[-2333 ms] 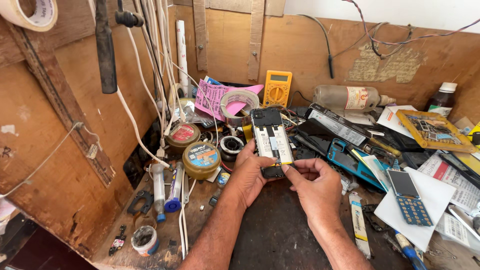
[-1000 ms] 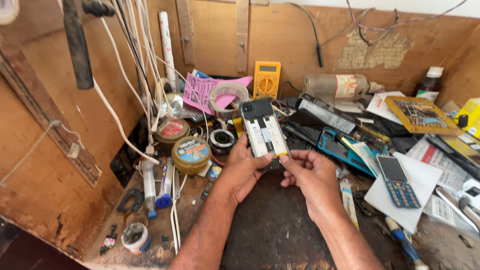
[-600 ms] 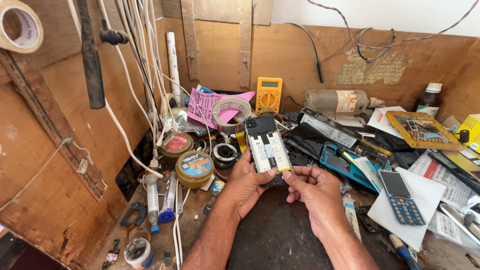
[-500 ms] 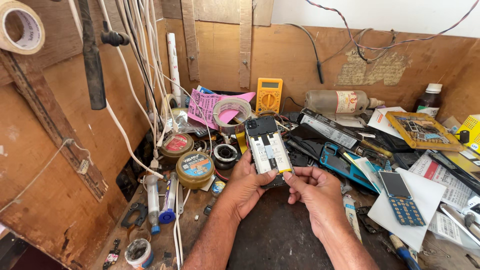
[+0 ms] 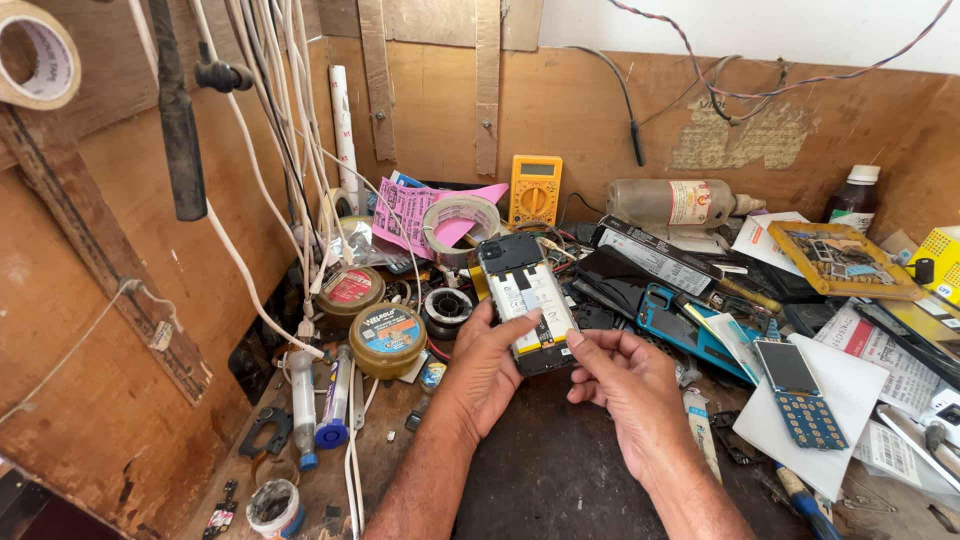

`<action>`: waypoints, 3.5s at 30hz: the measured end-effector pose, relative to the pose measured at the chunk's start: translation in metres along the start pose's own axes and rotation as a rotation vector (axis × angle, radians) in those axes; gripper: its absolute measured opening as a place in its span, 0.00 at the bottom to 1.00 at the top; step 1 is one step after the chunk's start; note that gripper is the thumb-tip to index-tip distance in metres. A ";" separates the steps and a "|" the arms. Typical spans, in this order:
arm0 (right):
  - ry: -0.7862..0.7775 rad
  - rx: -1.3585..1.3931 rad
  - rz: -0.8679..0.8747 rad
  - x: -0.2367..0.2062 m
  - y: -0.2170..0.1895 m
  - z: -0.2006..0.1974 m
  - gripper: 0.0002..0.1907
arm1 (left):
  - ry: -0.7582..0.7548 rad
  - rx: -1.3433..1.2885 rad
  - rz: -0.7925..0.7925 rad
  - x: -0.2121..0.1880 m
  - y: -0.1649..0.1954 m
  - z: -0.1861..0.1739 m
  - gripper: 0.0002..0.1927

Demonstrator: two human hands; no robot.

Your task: The person holds a disassembled smartphone and uses a small metal tool to adjust internal components near the battery. They repeatedly probe and reposition parts while keeping the device open on a cluttered workbench.

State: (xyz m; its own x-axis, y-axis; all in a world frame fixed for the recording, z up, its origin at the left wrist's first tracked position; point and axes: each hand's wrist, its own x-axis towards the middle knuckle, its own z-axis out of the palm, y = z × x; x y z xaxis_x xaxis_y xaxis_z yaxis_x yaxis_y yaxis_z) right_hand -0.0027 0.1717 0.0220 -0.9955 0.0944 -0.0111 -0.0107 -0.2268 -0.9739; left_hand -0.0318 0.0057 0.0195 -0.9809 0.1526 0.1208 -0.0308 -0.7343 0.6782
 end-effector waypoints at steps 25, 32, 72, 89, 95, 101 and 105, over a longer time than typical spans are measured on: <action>-0.004 0.067 -0.127 -0.004 -0.005 -0.002 0.43 | -0.011 -0.079 -0.013 -0.017 0.016 0.015 0.27; -0.055 0.229 -0.170 -0.002 0.000 -0.014 0.40 | 0.070 0.066 -0.068 -0.042 0.045 0.015 0.26; 0.006 -0.125 -0.161 0.015 0.012 -0.013 0.18 | -0.115 0.252 -0.204 -0.020 0.005 -0.018 0.20; -0.092 -0.267 0.006 0.039 -0.017 -0.003 0.13 | 0.098 0.161 -0.093 -0.003 -0.002 -0.020 0.16; -0.121 -0.244 0.026 0.040 -0.007 0.000 0.12 | 0.183 0.171 -0.072 0.003 -0.006 -0.026 0.14; -0.126 -0.225 0.023 0.042 -0.003 0.000 0.11 | 0.197 0.230 -0.062 0.004 -0.008 -0.027 0.12; -0.137 -0.223 0.016 0.042 -0.004 0.001 0.11 | 0.211 0.238 -0.022 0.004 -0.010 -0.029 0.12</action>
State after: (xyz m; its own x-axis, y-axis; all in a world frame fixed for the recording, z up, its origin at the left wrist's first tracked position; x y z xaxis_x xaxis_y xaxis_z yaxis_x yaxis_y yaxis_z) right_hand -0.0450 0.1761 0.0256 -0.9990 -0.0428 -0.0106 0.0109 -0.0067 -0.9999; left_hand -0.0411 -0.0055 -0.0072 -0.9995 0.0080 -0.0319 -0.0310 -0.5534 0.8323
